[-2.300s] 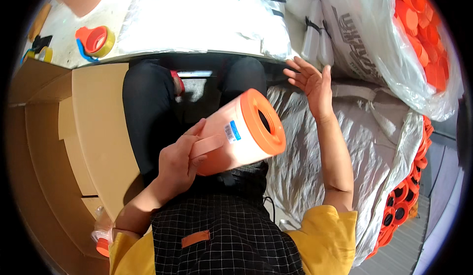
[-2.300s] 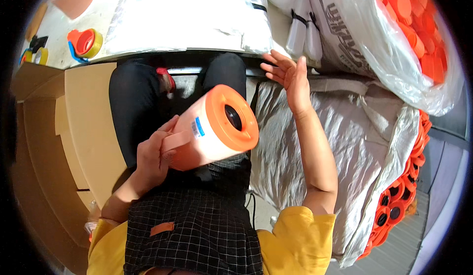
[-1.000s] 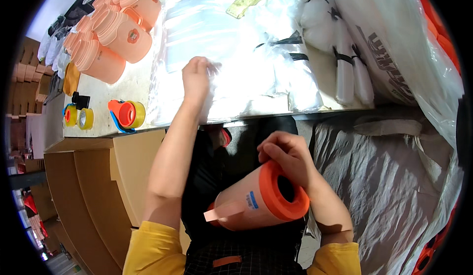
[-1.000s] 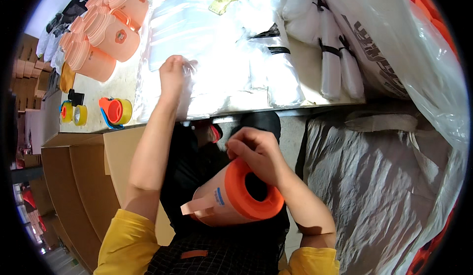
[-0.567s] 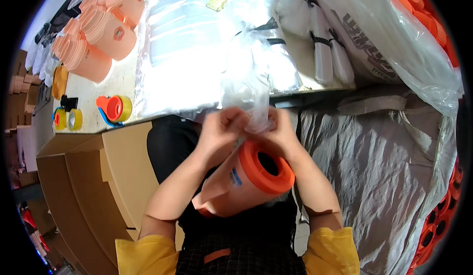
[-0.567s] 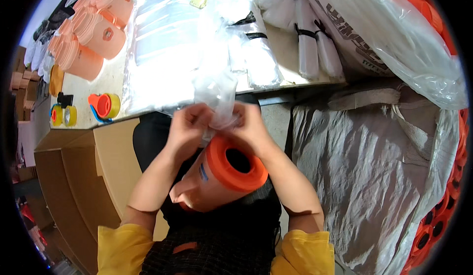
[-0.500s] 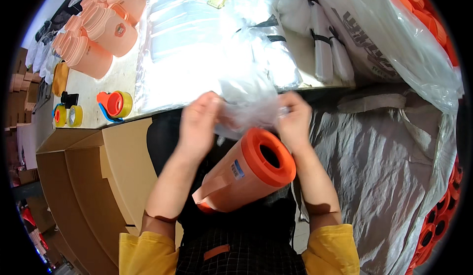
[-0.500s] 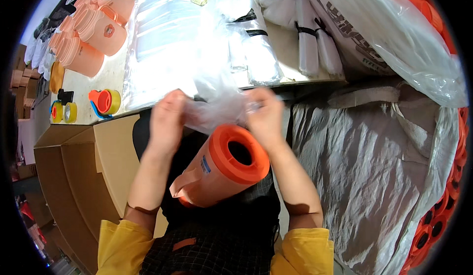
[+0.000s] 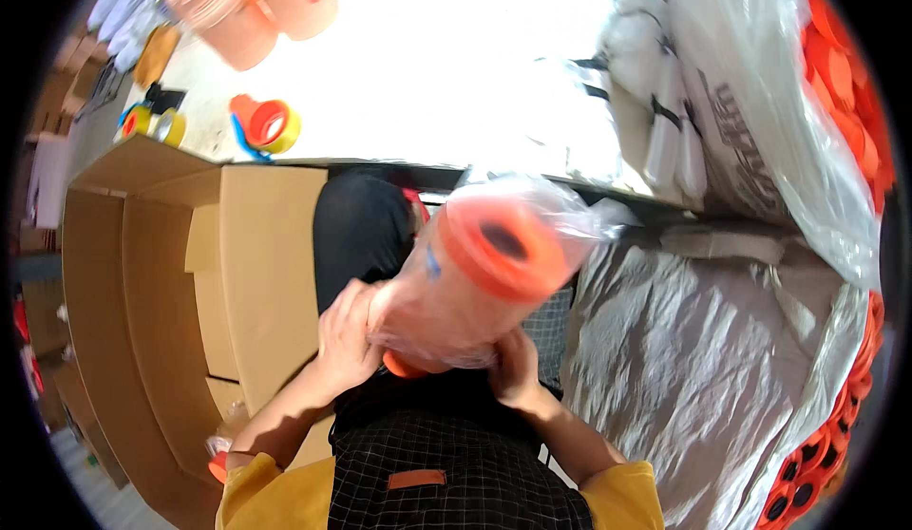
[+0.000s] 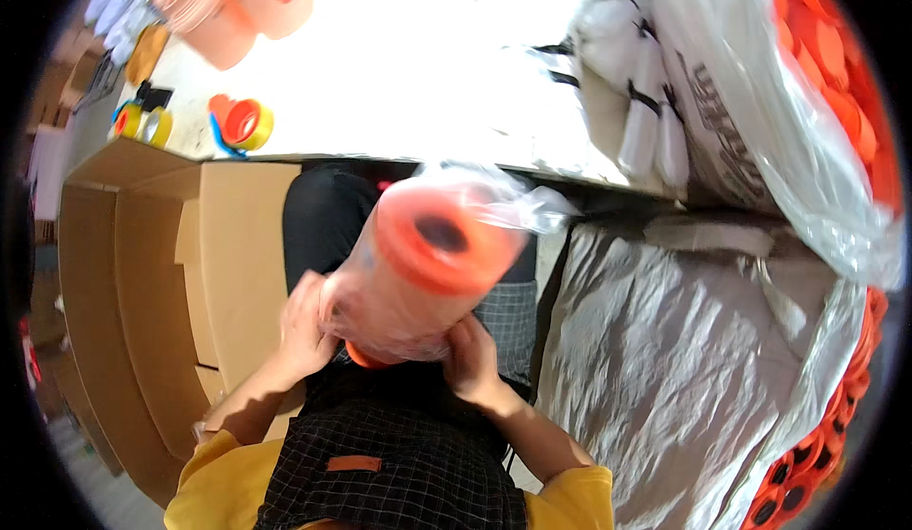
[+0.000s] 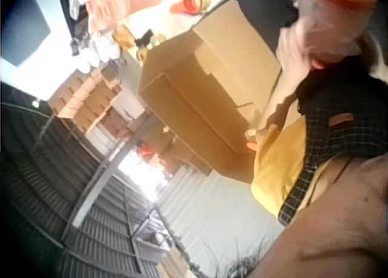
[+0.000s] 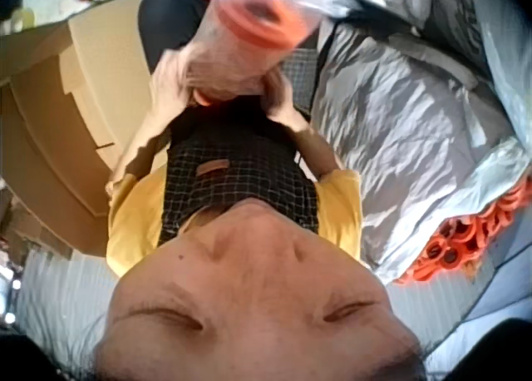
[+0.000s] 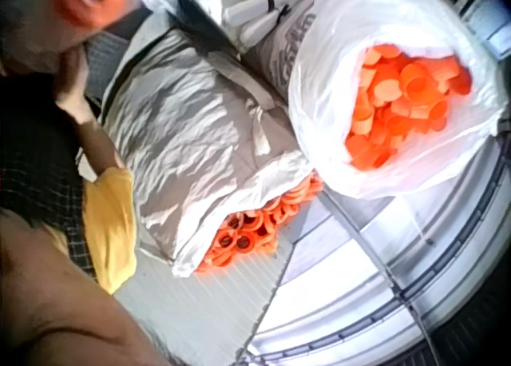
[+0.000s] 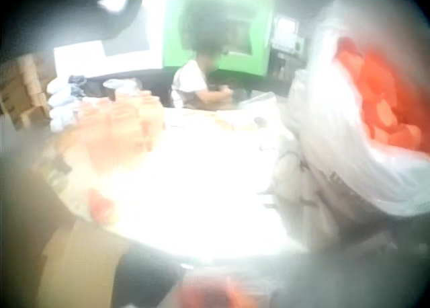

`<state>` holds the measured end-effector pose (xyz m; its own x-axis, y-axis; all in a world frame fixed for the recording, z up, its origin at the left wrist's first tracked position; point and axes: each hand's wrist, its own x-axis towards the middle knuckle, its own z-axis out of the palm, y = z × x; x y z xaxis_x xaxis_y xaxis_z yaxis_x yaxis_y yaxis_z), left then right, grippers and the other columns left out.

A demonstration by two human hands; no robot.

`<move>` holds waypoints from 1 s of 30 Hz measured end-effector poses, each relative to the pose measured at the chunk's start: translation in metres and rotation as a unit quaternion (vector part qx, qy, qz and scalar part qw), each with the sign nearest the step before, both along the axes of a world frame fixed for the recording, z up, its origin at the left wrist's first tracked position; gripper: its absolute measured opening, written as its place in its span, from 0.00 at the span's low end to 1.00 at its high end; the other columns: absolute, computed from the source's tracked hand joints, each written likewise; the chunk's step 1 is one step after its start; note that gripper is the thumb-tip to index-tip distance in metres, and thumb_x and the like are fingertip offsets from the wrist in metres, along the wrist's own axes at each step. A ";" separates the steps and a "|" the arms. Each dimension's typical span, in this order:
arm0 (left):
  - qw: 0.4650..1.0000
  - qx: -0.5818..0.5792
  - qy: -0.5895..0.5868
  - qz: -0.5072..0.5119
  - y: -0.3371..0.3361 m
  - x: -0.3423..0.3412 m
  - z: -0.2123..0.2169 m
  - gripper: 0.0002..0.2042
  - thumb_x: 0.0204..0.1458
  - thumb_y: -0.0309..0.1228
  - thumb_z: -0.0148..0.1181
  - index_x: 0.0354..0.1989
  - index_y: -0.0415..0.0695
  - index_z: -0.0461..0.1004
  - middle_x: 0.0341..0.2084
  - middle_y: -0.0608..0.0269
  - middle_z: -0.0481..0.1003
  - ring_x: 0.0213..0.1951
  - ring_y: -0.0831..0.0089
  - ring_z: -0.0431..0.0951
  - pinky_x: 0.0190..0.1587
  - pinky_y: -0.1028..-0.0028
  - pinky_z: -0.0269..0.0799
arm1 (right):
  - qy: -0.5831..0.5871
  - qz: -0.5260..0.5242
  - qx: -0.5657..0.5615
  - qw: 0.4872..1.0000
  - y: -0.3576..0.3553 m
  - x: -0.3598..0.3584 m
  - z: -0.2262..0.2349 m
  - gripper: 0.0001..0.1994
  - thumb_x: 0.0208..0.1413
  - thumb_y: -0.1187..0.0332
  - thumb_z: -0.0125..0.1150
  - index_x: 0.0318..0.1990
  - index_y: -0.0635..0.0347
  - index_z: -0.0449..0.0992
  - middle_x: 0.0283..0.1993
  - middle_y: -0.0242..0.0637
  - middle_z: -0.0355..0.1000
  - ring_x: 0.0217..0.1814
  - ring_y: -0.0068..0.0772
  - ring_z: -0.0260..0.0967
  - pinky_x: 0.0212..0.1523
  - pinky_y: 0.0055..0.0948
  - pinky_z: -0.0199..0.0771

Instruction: The person picks up plastic bottles and orange caps, fits the caps onto the bottles, places the bottles into plastic bags, and then places the bagged bottles into a cardboard box.

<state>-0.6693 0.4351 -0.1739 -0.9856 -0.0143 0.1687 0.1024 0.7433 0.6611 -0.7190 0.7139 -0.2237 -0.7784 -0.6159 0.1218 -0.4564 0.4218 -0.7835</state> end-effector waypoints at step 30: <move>0.626 -0.241 -0.686 0.280 -0.365 0.352 -0.134 0.31 0.59 0.37 0.59 0.73 0.50 0.60 0.76 0.52 0.50 0.77 0.53 0.47 0.72 0.51 0.55 | -0.174 0.153 0.142 0.962 -0.111 0.022 0.028 0.09 0.54 0.78 0.65 0.44 0.63 0.79 0.39 0.41 0.77 0.39 0.34 0.76 0.43 0.29 0.76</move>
